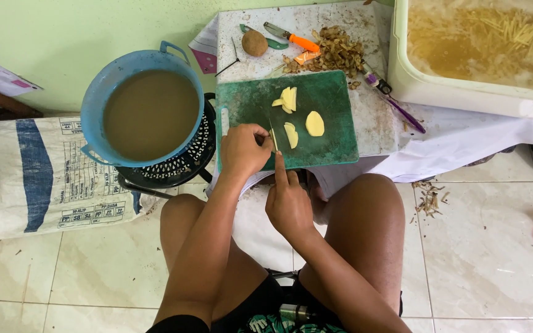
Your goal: A person slices a potato into thin pieces using a knife on a cutting board while sitting on the floor.
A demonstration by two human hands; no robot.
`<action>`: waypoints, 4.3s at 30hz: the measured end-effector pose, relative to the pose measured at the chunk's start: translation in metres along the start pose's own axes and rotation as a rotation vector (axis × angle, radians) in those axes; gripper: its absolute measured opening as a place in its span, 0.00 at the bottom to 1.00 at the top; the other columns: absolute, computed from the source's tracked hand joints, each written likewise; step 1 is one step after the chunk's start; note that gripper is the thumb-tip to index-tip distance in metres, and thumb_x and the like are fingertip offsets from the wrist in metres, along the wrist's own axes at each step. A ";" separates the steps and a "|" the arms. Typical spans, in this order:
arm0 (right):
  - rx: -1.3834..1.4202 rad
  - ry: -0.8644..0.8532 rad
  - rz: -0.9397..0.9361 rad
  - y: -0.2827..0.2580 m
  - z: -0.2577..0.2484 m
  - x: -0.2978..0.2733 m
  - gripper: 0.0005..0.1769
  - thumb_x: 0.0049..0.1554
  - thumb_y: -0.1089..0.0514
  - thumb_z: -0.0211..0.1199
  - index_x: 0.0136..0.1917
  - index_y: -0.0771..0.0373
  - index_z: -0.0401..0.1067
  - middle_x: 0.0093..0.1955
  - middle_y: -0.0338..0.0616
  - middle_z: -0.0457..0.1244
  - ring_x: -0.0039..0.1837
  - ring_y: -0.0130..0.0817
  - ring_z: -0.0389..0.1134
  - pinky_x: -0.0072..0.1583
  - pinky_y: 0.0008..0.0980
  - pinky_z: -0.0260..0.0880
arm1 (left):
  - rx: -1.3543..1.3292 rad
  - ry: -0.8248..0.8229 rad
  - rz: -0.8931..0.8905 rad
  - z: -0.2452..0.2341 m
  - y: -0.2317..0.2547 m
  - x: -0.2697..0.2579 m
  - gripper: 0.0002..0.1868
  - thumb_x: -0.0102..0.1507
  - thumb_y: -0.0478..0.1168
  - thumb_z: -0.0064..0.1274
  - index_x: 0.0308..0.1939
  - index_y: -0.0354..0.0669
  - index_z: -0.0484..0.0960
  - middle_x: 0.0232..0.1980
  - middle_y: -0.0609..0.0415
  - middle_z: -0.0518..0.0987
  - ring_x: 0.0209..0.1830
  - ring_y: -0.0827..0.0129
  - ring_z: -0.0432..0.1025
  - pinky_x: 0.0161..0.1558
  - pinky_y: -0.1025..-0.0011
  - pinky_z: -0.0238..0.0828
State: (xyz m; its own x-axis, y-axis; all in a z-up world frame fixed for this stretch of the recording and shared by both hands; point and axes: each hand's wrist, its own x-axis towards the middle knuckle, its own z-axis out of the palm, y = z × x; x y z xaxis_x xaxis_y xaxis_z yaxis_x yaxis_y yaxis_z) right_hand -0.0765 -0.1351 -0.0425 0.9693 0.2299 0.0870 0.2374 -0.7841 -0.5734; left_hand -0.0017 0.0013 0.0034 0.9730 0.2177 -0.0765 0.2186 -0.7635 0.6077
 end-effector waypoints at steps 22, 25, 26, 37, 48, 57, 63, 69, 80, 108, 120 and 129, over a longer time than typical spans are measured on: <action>0.100 0.004 -0.032 0.007 -0.014 -0.034 0.38 0.58 0.65 0.46 0.82 0.59 0.52 0.48 0.54 0.63 0.35 0.56 0.69 0.32 0.47 0.70 | -0.013 0.037 0.031 0.005 -0.004 0.000 0.10 0.58 0.42 0.55 0.39 0.49 0.90 0.35 0.51 0.87 0.40 0.48 0.82 0.46 0.56 0.70; 0.123 0.001 -0.039 0.008 -0.016 -0.034 0.38 0.58 0.66 0.45 0.82 0.59 0.51 0.49 0.55 0.63 0.35 0.55 0.70 0.32 0.46 0.70 | -0.012 0.020 0.019 0.002 -0.002 -0.002 0.11 0.59 0.42 0.55 0.41 0.49 0.90 0.35 0.53 0.87 0.41 0.49 0.82 0.48 0.57 0.69; 0.116 0.015 -0.050 0.010 -0.016 -0.035 0.38 0.58 0.66 0.45 0.82 0.59 0.52 0.46 0.53 0.62 0.33 0.52 0.68 0.31 0.44 0.68 | -0.001 0.016 0.018 0.002 -0.002 -0.002 0.11 0.59 0.43 0.55 0.41 0.49 0.91 0.35 0.53 0.87 0.42 0.48 0.82 0.49 0.56 0.69; 0.107 0.065 -0.008 0.005 -0.036 -0.022 0.39 0.53 0.70 0.53 0.78 0.65 0.55 0.42 0.53 0.63 0.29 0.50 0.62 0.31 0.49 0.63 | -0.029 0.130 0.092 0.007 -0.003 0.004 0.04 0.55 0.39 0.59 0.28 0.46 0.88 0.26 0.58 0.85 0.20 0.58 0.73 0.38 0.65 0.71; 0.036 0.139 0.012 0.014 -0.042 -0.007 0.34 0.53 0.69 0.59 0.73 0.57 0.66 0.55 0.58 0.66 0.52 0.53 0.74 0.38 0.43 0.70 | -0.102 0.175 0.333 -0.002 0.008 0.006 0.12 0.56 0.35 0.59 0.45 0.47 0.84 0.40 0.61 0.82 0.27 0.70 0.71 0.43 0.69 0.62; -0.012 0.130 0.025 0.015 -0.042 -0.005 0.36 0.51 0.70 0.59 0.73 0.56 0.67 0.51 0.50 0.66 0.28 0.38 0.64 0.29 0.36 0.65 | 0.082 0.195 0.446 0.004 0.013 0.001 0.15 0.62 0.43 0.59 0.52 0.48 0.87 0.57 0.51 0.74 0.40 0.62 0.68 0.47 0.62 0.57; -0.019 0.107 0.035 0.015 -0.042 -0.005 0.36 0.52 0.68 0.59 0.74 0.56 0.66 0.53 0.52 0.66 0.28 0.42 0.65 0.28 0.38 0.65 | 0.135 0.215 0.467 0.007 0.019 -0.001 0.16 0.62 0.42 0.58 0.53 0.46 0.86 0.56 0.49 0.73 0.38 0.61 0.67 0.46 0.62 0.57; -0.046 0.091 0.039 0.016 -0.042 -0.006 0.37 0.51 0.67 0.60 0.74 0.54 0.65 0.53 0.48 0.66 0.28 0.42 0.66 0.28 0.40 0.66 | 0.174 0.255 0.486 0.008 0.021 -0.001 0.15 0.62 0.43 0.59 0.52 0.47 0.87 0.56 0.49 0.73 0.37 0.62 0.66 0.45 0.61 0.57; -0.065 0.126 -0.003 0.017 -0.044 -0.007 0.37 0.51 0.68 0.60 0.74 0.55 0.66 0.54 0.50 0.66 0.29 0.39 0.66 0.28 0.36 0.66 | 0.205 0.308 0.505 0.009 0.027 -0.005 0.15 0.61 0.46 0.61 0.46 0.42 0.87 0.59 0.47 0.71 0.43 0.58 0.66 0.48 0.60 0.57; 0.303 0.070 -0.037 -0.007 -0.042 -0.018 0.34 0.56 0.70 0.52 0.76 0.67 0.59 0.45 0.52 0.66 0.36 0.42 0.65 0.38 0.41 0.66 | -0.152 0.216 0.167 0.009 -0.010 -0.009 0.06 0.57 0.39 0.62 0.35 0.43 0.89 0.34 0.56 0.84 0.24 0.67 0.71 0.28 0.69 0.69; 0.195 0.147 -0.088 -0.010 -0.036 -0.012 0.33 0.59 0.69 0.47 0.78 0.62 0.60 0.42 0.53 0.64 0.32 0.48 0.66 0.31 0.42 0.65 | -0.065 0.163 0.158 0.001 -0.003 -0.005 0.08 0.60 0.39 0.59 0.38 0.43 0.90 0.32 0.51 0.84 0.34 0.54 0.81 0.42 0.61 0.77; 0.042 0.124 -0.071 -0.015 -0.028 -0.015 0.35 0.58 0.65 0.47 0.79 0.57 0.59 0.45 0.47 0.62 0.33 0.51 0.67 0.30 0.46 0.68 | -0.008 0.152 0.147 0.008 -0.008 -0.003 0.09 0.59 0.43 0.57 0.36 0.46 0.90 0.31 0.54 0.84 0.35 0.55 0.81 0.46 0.59 0.73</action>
State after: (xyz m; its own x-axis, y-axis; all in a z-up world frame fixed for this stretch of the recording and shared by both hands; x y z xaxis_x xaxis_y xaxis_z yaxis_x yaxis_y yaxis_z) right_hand -0.0928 -0.1434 -0.0122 0.9513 0.2087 0.2270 0.3052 -0.7431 -0.5956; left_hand -0.0058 0.0017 -0.0075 0.9718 0.1940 0.1337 0.0737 -0.7892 0.6097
